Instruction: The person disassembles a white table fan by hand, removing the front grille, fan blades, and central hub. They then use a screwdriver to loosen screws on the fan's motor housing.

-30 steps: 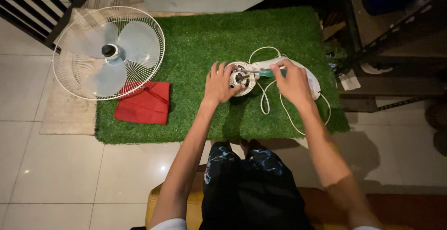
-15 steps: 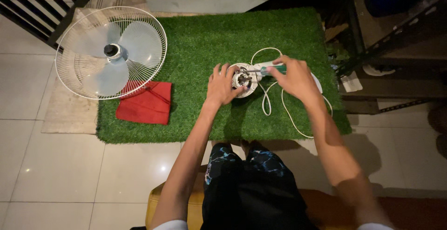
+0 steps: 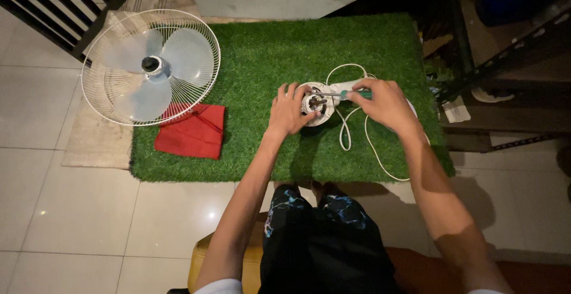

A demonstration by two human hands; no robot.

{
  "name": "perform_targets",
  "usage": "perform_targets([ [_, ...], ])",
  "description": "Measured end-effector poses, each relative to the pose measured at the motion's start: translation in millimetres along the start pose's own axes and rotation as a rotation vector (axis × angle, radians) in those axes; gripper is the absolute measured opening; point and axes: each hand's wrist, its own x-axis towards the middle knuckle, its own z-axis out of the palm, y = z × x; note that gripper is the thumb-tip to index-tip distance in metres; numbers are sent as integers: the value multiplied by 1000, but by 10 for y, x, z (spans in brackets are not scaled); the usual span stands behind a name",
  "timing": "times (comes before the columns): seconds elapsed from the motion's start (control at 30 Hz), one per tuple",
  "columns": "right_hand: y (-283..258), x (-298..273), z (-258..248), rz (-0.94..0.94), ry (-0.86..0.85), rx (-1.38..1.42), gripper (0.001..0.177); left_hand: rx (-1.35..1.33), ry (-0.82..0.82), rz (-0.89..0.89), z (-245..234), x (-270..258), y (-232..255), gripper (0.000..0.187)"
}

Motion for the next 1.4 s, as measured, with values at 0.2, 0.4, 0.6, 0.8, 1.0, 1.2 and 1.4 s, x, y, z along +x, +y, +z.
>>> perform_targets([
  [0.2,-75,-49,-43,-204,128,10,28,-3,-12,-2,-31,-5,21,81],
  [0.4,-98,-27,-66,-232,125,51,28,-35,-2,5,-51,-18,24,79],
  [0.6,-13,-11,-47,-256,147,121,27,-35,14,11,-24,-3,9,79],
  [0.8,296,23,11,-10,139,274,27,-59,-1,-8,-2,18,-12,78],
  [1.0,608,30,272,232,230,652,28,-91,-105,-71,82,180,-45,83],
  [1.2,718,-67,456,239,237,813,35,-86,-64,-39,131,170,-116,69],
  [1.4,707,-43,456,181,365,950,40,-114,-38,-9,63,107,-101,59],
])
